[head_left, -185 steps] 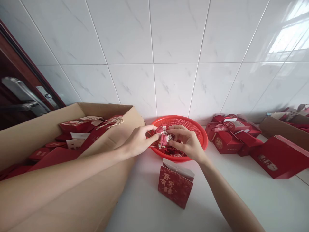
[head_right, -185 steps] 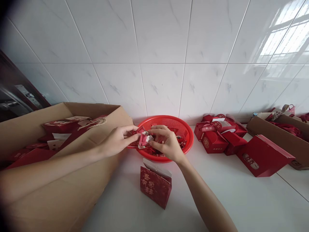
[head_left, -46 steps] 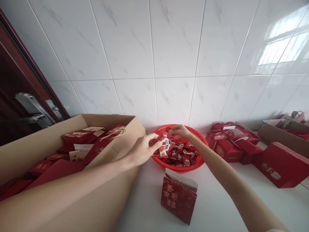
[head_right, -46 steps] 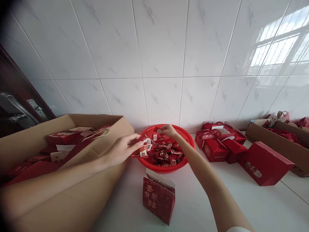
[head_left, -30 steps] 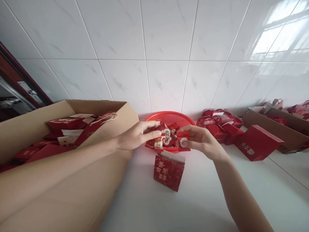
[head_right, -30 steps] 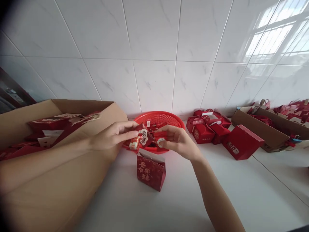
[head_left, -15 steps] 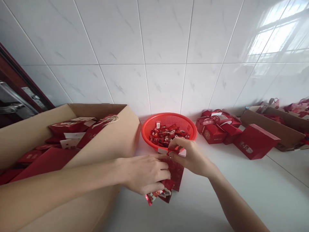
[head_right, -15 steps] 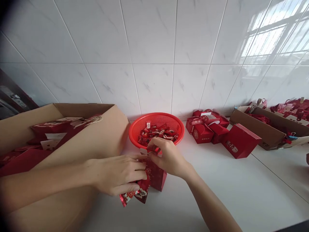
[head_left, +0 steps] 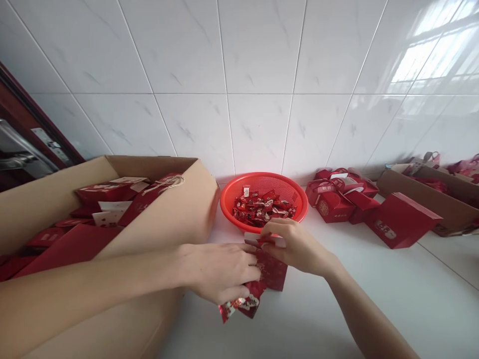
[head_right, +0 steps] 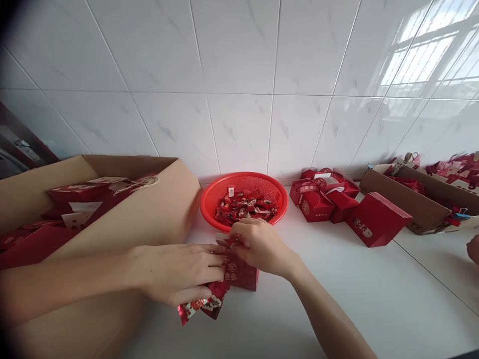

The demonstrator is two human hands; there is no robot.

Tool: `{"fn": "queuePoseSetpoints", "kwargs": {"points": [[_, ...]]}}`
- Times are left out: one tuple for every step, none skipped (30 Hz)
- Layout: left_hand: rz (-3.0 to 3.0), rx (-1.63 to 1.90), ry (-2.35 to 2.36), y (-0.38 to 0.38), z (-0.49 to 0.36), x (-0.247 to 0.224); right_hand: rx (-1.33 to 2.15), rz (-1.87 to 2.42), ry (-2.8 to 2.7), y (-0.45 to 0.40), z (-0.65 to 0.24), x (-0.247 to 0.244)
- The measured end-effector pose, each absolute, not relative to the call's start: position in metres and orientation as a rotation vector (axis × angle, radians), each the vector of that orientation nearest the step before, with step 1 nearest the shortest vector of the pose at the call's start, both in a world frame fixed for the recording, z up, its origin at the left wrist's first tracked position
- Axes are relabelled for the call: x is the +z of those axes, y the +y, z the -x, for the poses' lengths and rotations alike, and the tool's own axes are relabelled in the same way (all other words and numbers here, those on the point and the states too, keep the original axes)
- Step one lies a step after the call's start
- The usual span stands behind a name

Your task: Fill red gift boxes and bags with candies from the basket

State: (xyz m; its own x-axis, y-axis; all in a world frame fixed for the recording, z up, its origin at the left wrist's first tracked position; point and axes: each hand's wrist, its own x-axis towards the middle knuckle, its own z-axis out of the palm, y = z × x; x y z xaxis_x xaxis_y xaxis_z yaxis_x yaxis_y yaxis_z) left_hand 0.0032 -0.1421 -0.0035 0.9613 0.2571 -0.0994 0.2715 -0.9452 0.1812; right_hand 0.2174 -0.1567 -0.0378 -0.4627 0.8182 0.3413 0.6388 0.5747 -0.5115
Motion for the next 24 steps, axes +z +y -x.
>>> {"fn": "queuePoseSetpoints", "kwargs": {"points": [[-2.896, -0.153, 0.361, -0.141, -0.003, -0.003, 0.443, 1.153, -2.256, -0.156, -0.218, -0.038], [-2.868, -0.21, 0.318, -0.139, -0.003, -0.002, 0.463, 1.148, -2.256, -0.156, -0.219, -0.038], [-2.834, -0.245, 0.311, -0.138, -0.004, 0.0, 0.481, 1.142, -2.251, -0.156, -0.22, -0.038], [-2.799, -0.265, 0.33, -0.137, -0.005, 0.001, 0.503, 1.136, -2.24, -0.156, -0.221, -0.037], [-2.759, -0.275, 0.355, -0.136, -0.006, 0.004, 0.525, 1.128, -2.227, -0.156, -0.222, -0.036], [-2.71, -0.263, 0.382, -0.135, -0.007, 0.006, 0.55, 1.117, -2.208, -0.157, -0.222, -0.035], [-2.65, -0.221, 0.414, -0.134, -0.008, 0.008, 0.581, 1.104, -2.179, -0.158, -0.223, -0.033], [-2.583, -0.156, 0.446, -0.132, -0.01, 0.01, 0.617, 1.088, -2.138, -0.159, -0.224, -0.03], [-2.515, -0.065, 0.485, -0.131, -0.011, 0.012, 0.655, 1.069, -2.084, -0.16, -0.225, -0.028], [-2.452, 0.046, 0.537, -0.129, -0.012, 0.014, 0.696, 1.049, -2.025, -0.161, -0.226, -0.026], [-2.398, 0.162, 0.6, -0.128, -0.012, 0.016, 0.733, 1.029, -1.963, -0.162, -0.227, -0.024], [-2.355, 0.268, 0.669, -0.126, -0.013, 0.018, 0.761, 1.011, -1.904, -0.162, -0.228, -0.022], [-2.32, 0.358, 0.735, -0.125, -0.013, 0.02, 0.776, 1.0, -1.849, -0.163, -0.228, -0.021], [-2.291, 0.434, 0.791, -0.124, -0.013, 0.021, 0.782, 0.995, -1.801, -0.163, -0.228, -0.021], [-2.265, 0.495, 0.831, -0.123, -0.014, 0.022, 0.783, 0.994, -1.758, -0.163, -0.228, -0.021], [-2.239, 0.543, 0.849, -0.123, -0.014, 0.023, 0.78, 0.997, -1.721, -0.164, -0.228, -0.022], [-2.215, 0.586, 0.853, -0.123, -0.014, 0.023, 0.782, 1.002, -1.696, -0.164, -0.226, -0.023], [-2.193, 0.624, 0.852, -0.123, -0.014, 0.023, 0.794, 1.003, -1.683, -0.164, -0.225, -0.024], [-2.172, 0.651, 0.85, -0.124, -0.014, 0.023, 0.815, 1.0, -1.675, -0.165, -0.222, -0.025], [-2.154, 0.67, 0.855, -0.124, -0.015, 0.022, 0.847, 0.996, -1.666, -0.166, -0.22, -0.026], [-2.138, 0.681, 0.863, -0.124, -0.015, 0.021, 0.888, 0.989, -1.648, -0.167, -0.217, -0.026], [-2.126, 0.686, 0.872, -0.124, -0.015, 0.019, 0.936, 0.979, -1.62, -0.168, -0.215, -0.027], [-2.119, 0.686, 0.876, -0.124, -0.014, 0.018, 0.987, 0.968, -1.584, -0.168, -0.213, -0.027], [-2.119, 0.686, 0.874, -0.123, -0.014, 0.017, 1.029, 0.957, -1.545, -0.168, -0.212, -0.028]]}}
